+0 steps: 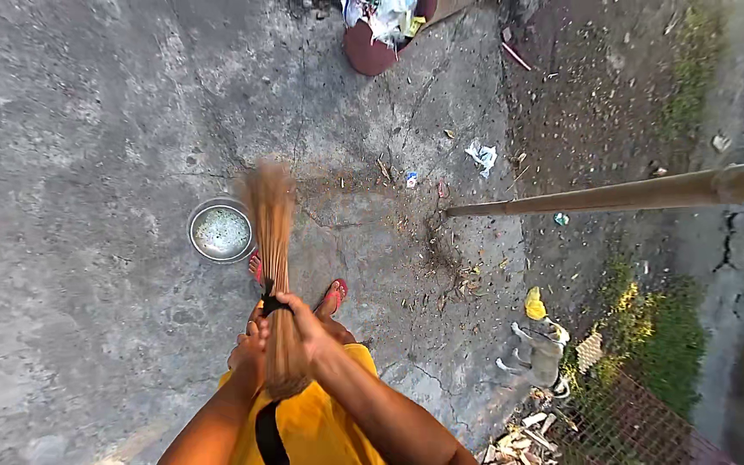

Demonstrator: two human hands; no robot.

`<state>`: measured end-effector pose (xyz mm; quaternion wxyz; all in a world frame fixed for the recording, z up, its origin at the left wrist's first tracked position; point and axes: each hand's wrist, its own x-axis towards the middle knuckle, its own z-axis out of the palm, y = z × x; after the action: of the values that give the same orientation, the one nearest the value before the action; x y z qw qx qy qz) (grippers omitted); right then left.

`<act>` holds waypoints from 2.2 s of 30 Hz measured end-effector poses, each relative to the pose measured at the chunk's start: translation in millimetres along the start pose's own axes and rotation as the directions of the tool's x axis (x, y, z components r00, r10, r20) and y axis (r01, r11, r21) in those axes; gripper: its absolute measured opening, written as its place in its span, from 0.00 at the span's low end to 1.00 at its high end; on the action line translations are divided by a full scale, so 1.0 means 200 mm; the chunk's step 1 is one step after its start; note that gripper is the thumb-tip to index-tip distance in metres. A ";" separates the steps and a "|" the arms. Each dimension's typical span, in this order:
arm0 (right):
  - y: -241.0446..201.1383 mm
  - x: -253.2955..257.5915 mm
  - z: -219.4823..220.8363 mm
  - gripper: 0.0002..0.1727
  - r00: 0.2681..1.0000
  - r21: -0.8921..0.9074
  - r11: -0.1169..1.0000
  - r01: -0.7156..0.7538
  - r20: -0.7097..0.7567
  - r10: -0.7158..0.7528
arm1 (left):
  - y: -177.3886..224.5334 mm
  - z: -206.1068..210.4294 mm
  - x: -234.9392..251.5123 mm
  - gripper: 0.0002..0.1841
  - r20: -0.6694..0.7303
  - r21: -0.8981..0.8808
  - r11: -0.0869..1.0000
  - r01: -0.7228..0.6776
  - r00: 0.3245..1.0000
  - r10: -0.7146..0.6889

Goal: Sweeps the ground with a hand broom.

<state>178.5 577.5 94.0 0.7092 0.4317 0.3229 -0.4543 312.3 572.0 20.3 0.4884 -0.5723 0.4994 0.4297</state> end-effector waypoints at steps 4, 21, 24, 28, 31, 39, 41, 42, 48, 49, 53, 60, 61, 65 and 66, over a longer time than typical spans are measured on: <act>-0.59 0.02 -0.35 0.24 0.978 0.051 0.978 0.203 -0.069 -0.199 | -0.08 -0.01 0.20 0.63 0.042 0.222 0.975 0.007 0.999 -0.017; -0.67 0.00 0.18 0.17 0.992 0.024 1.000 -0.014 0.123 0.011 | 0.09 -0.07 0.32 0.59 0.056 0.121 0.993 -0.008 0.998 0.001; -1.17 -0.06 -0.14 0.17 0.972 0.024 0.973 0.230 -0.055 -0.229 | 0.22 -0.10 0.36 0.66 0.027 0.120 0.991 0.063 0.997 -0.066; -1.61 0.09 -0.42 0.11 0.608 0.057 0.684 0.727 -0.518 -0.602 | 0.38 -0.14 0.30 0.67 0.067 0.092 0.990 0.107 0.991 -0.114; -1.55 0.17 -0.15 0.09 0.616 0.016 0.676 0.737 -0.428 -0.662 | 0.49 -0.13 0.28 0.64 0.054 0.083 0.990 0.117 0.991 -0.122; -1.38 -0.11 0.34 0.14 0.978 -0.069 0.987 -0.147 0.139 0.155 | 0.97 -0.45 0.04 0.38 0.062 0.312 0.948 -0.056 0.997 0.039; -1.63 -0.17 0.18 0.17 0.978 -0.102 0.988 -0.120 0.157 0.135 | 1.07 -0.53 -0.04 0.52 0.051 0.187 0.970 -0.154 0.988 0.146; -1.80 -0.23 0.05 0.18 0.992 -0.061 0.998 -0.029 0.124 0.037 | 1.13 -0.55 -0.08 0.58 0.062 0.180 0.965 -0.189 0.982 0.180; -2.50 -0.21 -0.50 0.17 0.681 0.123 0.726 0.677 -0.479 -0.554 | 1.58 -0.57 -0.21 0.80 0.089 0.472 0.876 -0.100 0.994 0.065; -2.47 -0.18 -0.44 0.16 0.652 0.080 0.712 0.698 -0.481 -0.586 | 1.63 -0.56 -0.18 0.80 0.061 0.505 0.860 -0.075 0.997 0.051; -2.19 -0.37 -0.06 0.13 0.819 0.088 0.826 0.557 -0.223 -0.528 | 1.80 -0.59 -0.03 0.74 0.009 0.532 0.842 -0.091 0.995 0.102; -2.66 -0.64 0.06 0.22 0.999 -0.181 0.983 -0.003 0.033 0.009 | 2.28 -0.87 -0.03 0.72 -0.006 0.602 0.794 -0.085 0.994 0.111; -2.86 -0.63 0.01 0.21 0.995 -0.179 0.979 0.096 -0.018 -0.100 | 2.33 -0.92 -0.03 0.71 -0.001 0.613 0.786 -0.084 0.994 0.107; -3.46 -0.50 -0.11 0.15 0.800 0.304 0.747 0.592 -0.341 -0.495 | 2.49 -1.09 -0.03 0.70 0.048 0.623 0.776 -0.101 0.995 0.091; -3.48 -0.47 -0.05 0.16 0.771 0.315 0.707 0.632 -0.345 -0.536 | 2.52 -1.11 -0.01 0.70 0.053 0.629 0.769 -0.110 0.994 0.099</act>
<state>-500.6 471.1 -51.2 0.3772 0.4951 0.4185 -0.6614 -187.4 341.5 -9.2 0.6313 -0.3432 0.6414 0.2686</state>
